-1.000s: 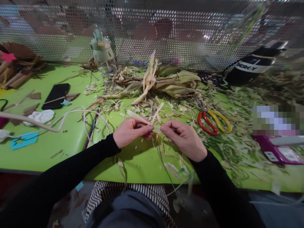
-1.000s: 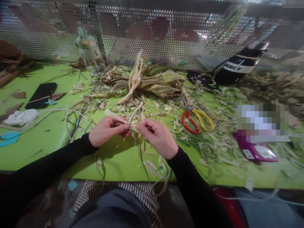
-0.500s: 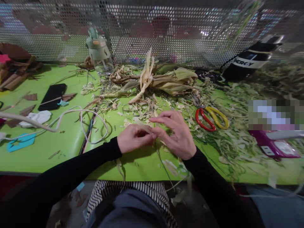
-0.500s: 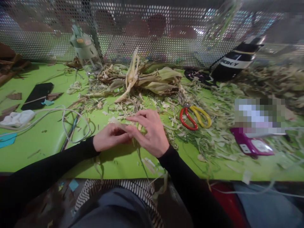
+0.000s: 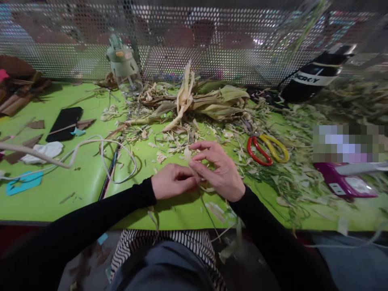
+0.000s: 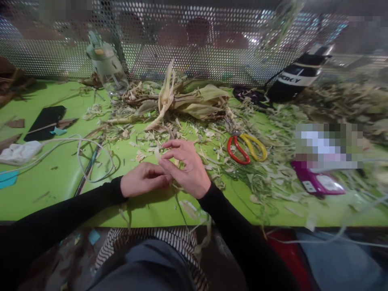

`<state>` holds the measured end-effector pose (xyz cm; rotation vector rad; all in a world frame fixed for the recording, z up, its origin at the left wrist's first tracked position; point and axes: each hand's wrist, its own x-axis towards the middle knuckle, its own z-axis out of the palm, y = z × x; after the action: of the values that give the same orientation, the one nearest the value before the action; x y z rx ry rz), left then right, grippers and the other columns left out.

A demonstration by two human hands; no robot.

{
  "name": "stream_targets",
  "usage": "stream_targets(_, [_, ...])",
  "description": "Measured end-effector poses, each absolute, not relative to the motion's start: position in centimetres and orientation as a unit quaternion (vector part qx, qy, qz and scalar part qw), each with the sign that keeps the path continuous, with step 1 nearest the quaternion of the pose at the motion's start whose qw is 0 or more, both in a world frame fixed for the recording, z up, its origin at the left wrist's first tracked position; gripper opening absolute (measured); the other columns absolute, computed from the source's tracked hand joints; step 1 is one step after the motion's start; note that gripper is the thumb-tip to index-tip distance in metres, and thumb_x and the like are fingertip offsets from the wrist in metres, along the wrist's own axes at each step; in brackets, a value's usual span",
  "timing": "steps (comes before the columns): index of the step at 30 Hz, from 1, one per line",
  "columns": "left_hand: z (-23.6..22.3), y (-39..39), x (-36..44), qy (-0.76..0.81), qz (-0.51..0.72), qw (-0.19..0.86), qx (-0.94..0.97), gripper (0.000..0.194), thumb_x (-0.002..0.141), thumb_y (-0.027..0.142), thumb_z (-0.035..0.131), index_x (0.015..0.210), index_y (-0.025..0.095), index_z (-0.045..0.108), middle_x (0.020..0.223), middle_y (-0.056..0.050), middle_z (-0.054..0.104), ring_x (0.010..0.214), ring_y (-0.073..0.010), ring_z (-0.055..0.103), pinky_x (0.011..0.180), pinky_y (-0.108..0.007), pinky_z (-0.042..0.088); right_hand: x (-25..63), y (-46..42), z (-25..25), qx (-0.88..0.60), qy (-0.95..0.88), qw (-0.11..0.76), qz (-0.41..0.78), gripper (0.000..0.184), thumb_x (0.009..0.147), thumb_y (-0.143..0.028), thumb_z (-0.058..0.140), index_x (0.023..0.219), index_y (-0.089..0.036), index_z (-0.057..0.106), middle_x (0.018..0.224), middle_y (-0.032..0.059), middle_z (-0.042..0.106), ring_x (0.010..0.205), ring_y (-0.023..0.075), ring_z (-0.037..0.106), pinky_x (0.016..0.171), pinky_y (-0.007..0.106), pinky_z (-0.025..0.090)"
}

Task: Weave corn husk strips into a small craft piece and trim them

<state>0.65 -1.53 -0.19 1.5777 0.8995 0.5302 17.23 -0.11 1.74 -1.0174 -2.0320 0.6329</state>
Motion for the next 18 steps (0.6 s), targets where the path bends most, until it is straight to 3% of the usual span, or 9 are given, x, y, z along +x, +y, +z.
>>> stream_targets(3, [-0.4, -1.7, 0.9, 0.372, 0.215, 0.635, 0.642, 0.031, 0.084, 0.037, 0.054, 0.068, 0.012, 0.063, 0.063, -0.002, 0.064, 0.057, -0.0095, 0.056, 0.058, -0.021, 0.044, 16.9, -0.2, 1.7, -0.400, -0.784, 0.389, 0.270, 0.012, 0.085, -0.028, 0.059, 0.076, -0.022, 0.062, 0.102, 0.0051, 0.064, 0.099, 0.0211, 0.058, 0.089, 0.039, 0.044])
stream_targets(6, [-0.3, -1.4, 0.9, 0.370, 0.255, 0.692, 0.566, 0.031, 0.082, 0.040, 0.058, 0.072, 0.012, 0.064, 0.067, -0.004, 0.066, 0.060, -0.0096, 0.059, 0.064, -0.023, 0.048, 17.2, -0.1, 2.1, -0.434, -0.769, 0.364, 0.296, 0.018, 0.090, -0.035, 0.052, 0.086, -0.020, 0.062, 0.087, 0.0039, 0.066, 0.079, 0.0166, 0.061, 0.071, 0.030, 0.047])
stream_targets(10, [0.2, -0.8, 0.4, 0.383, 0.321, 0.719, 0.482, 0.033, 0.083, 0.042, 0.058, 0.073, 0.011, 0.063, 0.069, -0.004, 0.067, 0.060, -0.0092, 0.060, 0.065, -0.024, 0.050, 18.3, 0.3, 2.6, -0.479, -0.777, 0.290, 0.287, 0.032, 0.087, -0.047, 0.053, 0.075, -0.018, 0.060, 0.064, 0.0001, 0.060, 0.053, 0.0110, 0.050, 0.049, 0.024, 0.036])
stream_targets(12, [0.4, -0.7, 0.1, 0.380, 0.325, 0.726, 0.471, 0.034, 0.084, 0.041, 0.056, 0.072, 0.011, 0.063, 0.069, -0.005, 0.067, 0.060, -0.0097, 0.061, 0.065, -0.025, 0.050, 18.8, 0.5, 2.5, -0.469, -0.791, 0.265, 0.289, 0.036, 0.085, -0.049, 0.055, 0.067, -0.018, 0.059, 0.058, -0.0006, 0.057, 0.051, 0.0104, 0.047, 0.048, 0.024, 0.033])
stream_targets(18, [0.9, -1.0, -0.2, 0.375, 0.301, 0.739, 0.472, 0.035, 0.087, 0.038, 0.052, 0.070, 0.009, 0.063, 0.067, -0.006, 0.066, 0.056, -0.0093, 0.060, 0.064, -0.026, 0.051, 19.3, 0.8, 2.7, -0.440, -0.788, 0.272, 0.335, 0.036, 0.085, -0.048, 0.056, 0.066, -0.018, 0.060, 0.059, -0.0011, 0.057, 0.053, 0.0104, 0.047, 0.052, 0.024, 0.036])
